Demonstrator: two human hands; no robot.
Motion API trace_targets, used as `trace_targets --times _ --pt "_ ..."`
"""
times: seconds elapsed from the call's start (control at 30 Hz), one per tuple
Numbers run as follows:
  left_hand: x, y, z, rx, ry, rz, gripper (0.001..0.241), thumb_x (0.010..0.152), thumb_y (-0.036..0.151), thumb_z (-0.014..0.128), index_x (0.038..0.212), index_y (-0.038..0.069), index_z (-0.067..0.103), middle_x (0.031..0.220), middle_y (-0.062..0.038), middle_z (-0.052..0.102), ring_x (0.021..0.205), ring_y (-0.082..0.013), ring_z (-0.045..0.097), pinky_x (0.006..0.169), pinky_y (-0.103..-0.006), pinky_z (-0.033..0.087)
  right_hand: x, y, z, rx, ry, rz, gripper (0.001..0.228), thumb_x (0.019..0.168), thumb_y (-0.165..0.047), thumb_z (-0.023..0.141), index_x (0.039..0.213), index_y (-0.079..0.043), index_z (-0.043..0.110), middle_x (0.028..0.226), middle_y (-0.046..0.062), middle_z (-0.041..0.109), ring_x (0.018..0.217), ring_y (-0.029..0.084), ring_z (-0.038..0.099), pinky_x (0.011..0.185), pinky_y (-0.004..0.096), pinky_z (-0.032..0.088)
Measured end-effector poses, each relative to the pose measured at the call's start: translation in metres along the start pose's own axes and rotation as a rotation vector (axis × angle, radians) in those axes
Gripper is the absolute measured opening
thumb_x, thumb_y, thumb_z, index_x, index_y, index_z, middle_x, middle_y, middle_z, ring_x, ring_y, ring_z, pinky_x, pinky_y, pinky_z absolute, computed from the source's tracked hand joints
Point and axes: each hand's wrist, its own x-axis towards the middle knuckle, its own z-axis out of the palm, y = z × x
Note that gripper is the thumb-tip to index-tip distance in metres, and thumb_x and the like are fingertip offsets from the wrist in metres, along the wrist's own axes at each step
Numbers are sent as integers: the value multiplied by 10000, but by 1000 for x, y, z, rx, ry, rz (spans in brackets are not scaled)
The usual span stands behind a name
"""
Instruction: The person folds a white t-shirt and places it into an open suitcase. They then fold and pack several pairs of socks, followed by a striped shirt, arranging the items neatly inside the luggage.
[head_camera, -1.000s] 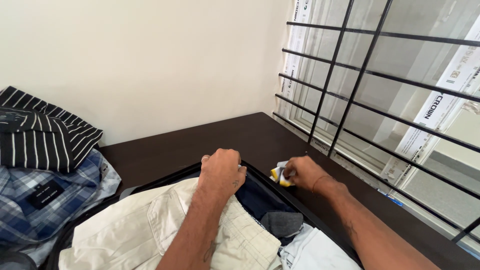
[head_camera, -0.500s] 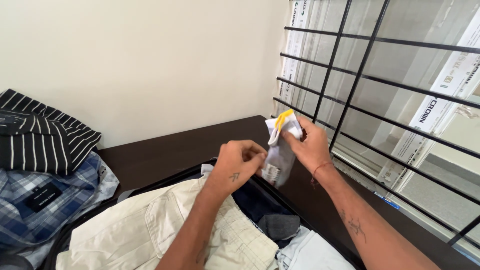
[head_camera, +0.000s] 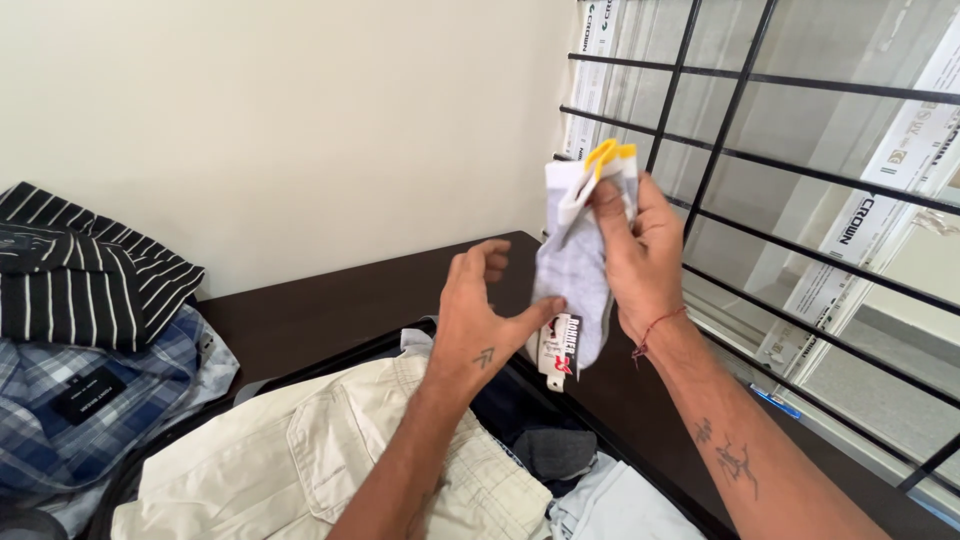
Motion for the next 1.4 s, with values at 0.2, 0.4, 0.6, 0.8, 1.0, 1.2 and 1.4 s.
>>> trace_targets --times 0.2,0.4,0.6,0.8,1.0,1.2,1.4 --pt "6 2 -11 -616 -797 -699 1005 692 378 942 1484 2 452 1075 -341 808 834 -344 738 696 -373 602 5 -10 8 -81 10 118 324 1011 -342 624 1186 -70 634 938 -15 713 752 34 631 611 217 530" --pt "16 -3 -33 -594 -759 -730 931 646 502 880 1324 -48 557 1074 -147 776 846 -93 771 691 -270 646 2 16 9 -225 -273 435 426 890 -335 706 1215 -71 625 976 35 749 801 112 720 677 277 609" --pt "23 7 -46 -488 -510 -716 710 707 405 859 1221 -45 664 917 -99 741 680 -155 670 613 -292 571 -4 39 13 -327 -485 579 550 854 -450 761 1179 -13 684 999 92 741 859 128 672 736 275 559" --pt "11 -29 -38 -148 -330 -845 332 843 231 726 1003 -59 729 842 -189 779 706 -254 779 596 -350 610 -22 57 15 -340 -469 886 735 785 -525 794 1297 -30 612 1063 118 681 892 164 625 718 314 533" --pt "4 -34 -47 424 -477 -815 315 829 264 752 1021 16 736 1008 -198 745 970 -372 725 830 -477 576 -27 51 11 -380 -726 898 867 705 -293 887 1393 -27 430 980 155 717 864 179 675 719 316 567" --pt "4 -34 -48 521 -579 -828 342 796 256 789 1085 82 735 1074 -162 746 1022 -331 729 893 -449 581 -26 38 13 -529 -674 935 658 845 -279 778 1364 -61 436 995 111 683 867 166 645 724 302 552" --pt "6 -28 -51 460 -580 -885 435 746 362 885 1107 150 767 1092 -119 783 1040 -283 735 919 -423 568 -32 25 22 -642 -942 896 736 712 -76 826 1295 -54 376 1013 138 641 740 262 761 592 359 658"
